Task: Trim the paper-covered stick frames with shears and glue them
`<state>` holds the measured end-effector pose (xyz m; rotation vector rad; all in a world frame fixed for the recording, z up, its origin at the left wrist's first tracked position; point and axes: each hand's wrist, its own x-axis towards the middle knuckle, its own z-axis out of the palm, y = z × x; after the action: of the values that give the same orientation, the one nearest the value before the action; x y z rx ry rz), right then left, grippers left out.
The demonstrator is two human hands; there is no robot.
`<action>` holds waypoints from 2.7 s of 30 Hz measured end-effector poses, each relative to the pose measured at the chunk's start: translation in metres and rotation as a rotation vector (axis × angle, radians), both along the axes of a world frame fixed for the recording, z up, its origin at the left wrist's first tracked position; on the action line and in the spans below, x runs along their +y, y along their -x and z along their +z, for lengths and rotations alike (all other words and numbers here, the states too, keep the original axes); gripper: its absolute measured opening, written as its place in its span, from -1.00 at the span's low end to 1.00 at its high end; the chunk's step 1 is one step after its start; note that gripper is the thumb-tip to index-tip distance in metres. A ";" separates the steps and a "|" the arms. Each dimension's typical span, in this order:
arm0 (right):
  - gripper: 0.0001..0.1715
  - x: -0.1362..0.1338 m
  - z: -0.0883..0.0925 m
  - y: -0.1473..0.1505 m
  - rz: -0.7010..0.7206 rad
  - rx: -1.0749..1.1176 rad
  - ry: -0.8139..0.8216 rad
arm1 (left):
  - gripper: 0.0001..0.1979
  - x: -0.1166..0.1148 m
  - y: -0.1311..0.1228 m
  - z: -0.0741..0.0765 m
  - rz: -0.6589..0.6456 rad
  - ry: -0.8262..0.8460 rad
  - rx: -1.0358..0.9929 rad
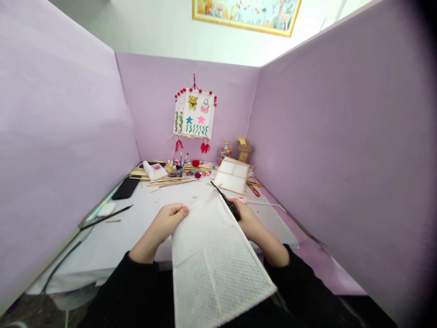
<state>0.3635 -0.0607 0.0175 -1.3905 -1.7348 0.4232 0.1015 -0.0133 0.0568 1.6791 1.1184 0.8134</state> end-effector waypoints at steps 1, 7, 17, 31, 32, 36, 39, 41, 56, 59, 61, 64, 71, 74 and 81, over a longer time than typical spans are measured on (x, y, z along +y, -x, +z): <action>-0.65 0.000 0.001 -0.001 0.020 -0.023 -0.007 | -0.59 0.000 -0.001 0.000 0.005 -0.010 -0.006; -0.82 0.011 -0.003 -0.006 -0.115 -0.021 -0.076 | -0.60 0.000 -0.001 0.000 0.034 -0.015 -0.039; -0.57 -0.002 0.009 -0.010 -0.073 0.431 -0.025 | -0.61 0.013 0.005 -0.004 0.019 0.257 -0.246; -0.68 -0.001 0.076 0.014 0.260 0.172 -0.209 | -0.73 0.006 -0.012 -0.046 -0.467 0.743 -0.171; -0.68 0.002 0.073 0.014 0.220 0.182 -0.209 | -0.70 0.005 -0.009 -0.047 -0.482 0.749 -0.171; -0.60 0.019 0.054 0.012 -0.013 0.499 -0.116 | -0.60 0.007 0.008 -0.047 -0.384 0.700 -0.389; -0.51 0.031 0.043 0.011 -0.081 0.866 -0.009 | -0.45 0.008 0.011 -0.040 -0.195 0.580 -0.706; -0.48 0.036 0.038 0.014 -0.112 0.990 0.010 | -0.35 0.007 0.005 -0.034 -0.113 0.438 -0.810; -0.47 0.034 0.004 0.039 -0.168 0.865 -0.024 | -0.81 0.030 -0.057 -0.051 0.376 0.353 -0.917; -0.45 0.024 -0.010 0.039 -0.161 0.824 -0.090 | -0.75 0.034 -0.032 -0.041 0.478 0.183 -0.964; -0.47 0.016 -0.024 0.042 -0.106 0.819 -0.096 | -0.71 0.037 -0.008 -0.033 0.532 -0.030 -0.929; -0.49 0.005 -0.043 0.045 -0.031 0.764 -0.019 | -0.64 0.039 0.025 -0.026 0.566 -0.227 -0.731; -0.36 0.001 -0.056 0.045 0.068 0.613 0.108 | -0.63 0.041 0.058 -0.018 0.618 -0.414 -0.210; -0.38 0.000 -0.057 0.049 0.156 0.466 0.096 | -0.66 0.039 0.067 -0.004 0.678 -0.524 0.034; -0.59 -0.009 -0.053 0.054 -0.050 0.409 -0.024 | -0.66 0.022 0.078 0.064 0.709 -0.761 0.630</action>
<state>0.3091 -0.0701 -0.0352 -1.2266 -1.3652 0.6102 0.0234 0.0089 0.1207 2.2753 2.0952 1.3078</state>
